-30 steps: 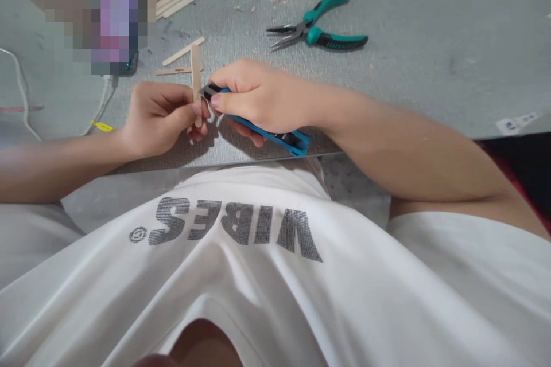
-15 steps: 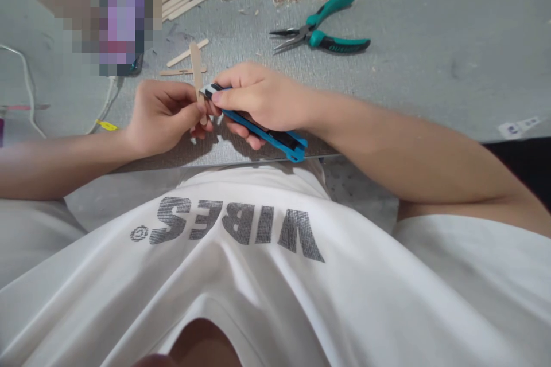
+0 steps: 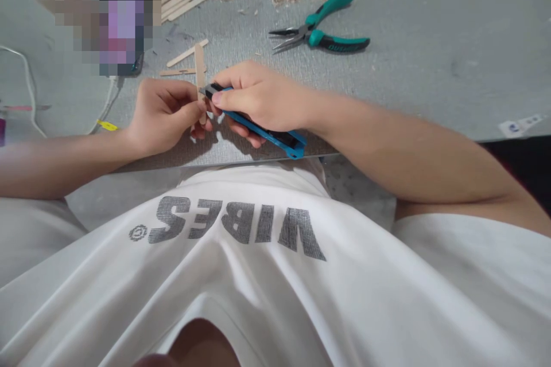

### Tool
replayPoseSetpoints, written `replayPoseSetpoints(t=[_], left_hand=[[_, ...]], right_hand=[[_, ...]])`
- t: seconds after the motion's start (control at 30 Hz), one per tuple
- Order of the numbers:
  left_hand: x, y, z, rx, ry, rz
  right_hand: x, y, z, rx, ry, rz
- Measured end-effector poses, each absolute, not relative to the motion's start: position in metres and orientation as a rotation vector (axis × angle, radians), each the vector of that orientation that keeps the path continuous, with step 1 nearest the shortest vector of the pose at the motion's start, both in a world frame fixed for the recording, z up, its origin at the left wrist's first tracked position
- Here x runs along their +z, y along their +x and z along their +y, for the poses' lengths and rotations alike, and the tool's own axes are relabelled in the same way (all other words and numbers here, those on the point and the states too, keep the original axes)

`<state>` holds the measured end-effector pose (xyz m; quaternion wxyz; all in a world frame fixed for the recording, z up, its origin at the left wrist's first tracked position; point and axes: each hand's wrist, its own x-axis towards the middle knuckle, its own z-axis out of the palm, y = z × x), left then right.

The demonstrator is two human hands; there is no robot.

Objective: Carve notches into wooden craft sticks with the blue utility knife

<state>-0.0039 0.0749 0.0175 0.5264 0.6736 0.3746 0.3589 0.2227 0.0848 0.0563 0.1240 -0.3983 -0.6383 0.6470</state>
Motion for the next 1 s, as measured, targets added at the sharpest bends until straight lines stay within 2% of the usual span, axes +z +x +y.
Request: replayPoseSetpoints(t=[0.33, 0.57, 0.73, 0.83, 1.0], left_hand=[[0.021, -0.004, 0.071, 0.831, 1.586, 0.906], [0.021, -0.004, 0.069, 0.828, 1.536, 0.921], [0.019, -0.003, 0.071, 0.831, 1.54, 0.968], [0.019, -0.003, 0.072, 0.84, 1.541, 0.984], [0.02, -0.001, 0.067, 0.878, 1.581, 0.991]], right_hand=[[0.057, 0.223, 0.086, 1.895, -1.076, -1.871], [0.058, 0.226, 0.089, 1.762, -1.052, -1.763], [0.057, 0.222, 0.085, 1.623, -1.086, -1.894], [0.058, 0.222, 0.08, 1.389, -1.113, -2.066], [0.058, 0.225, 0.073, 0.683, -1.098, -2.099]])
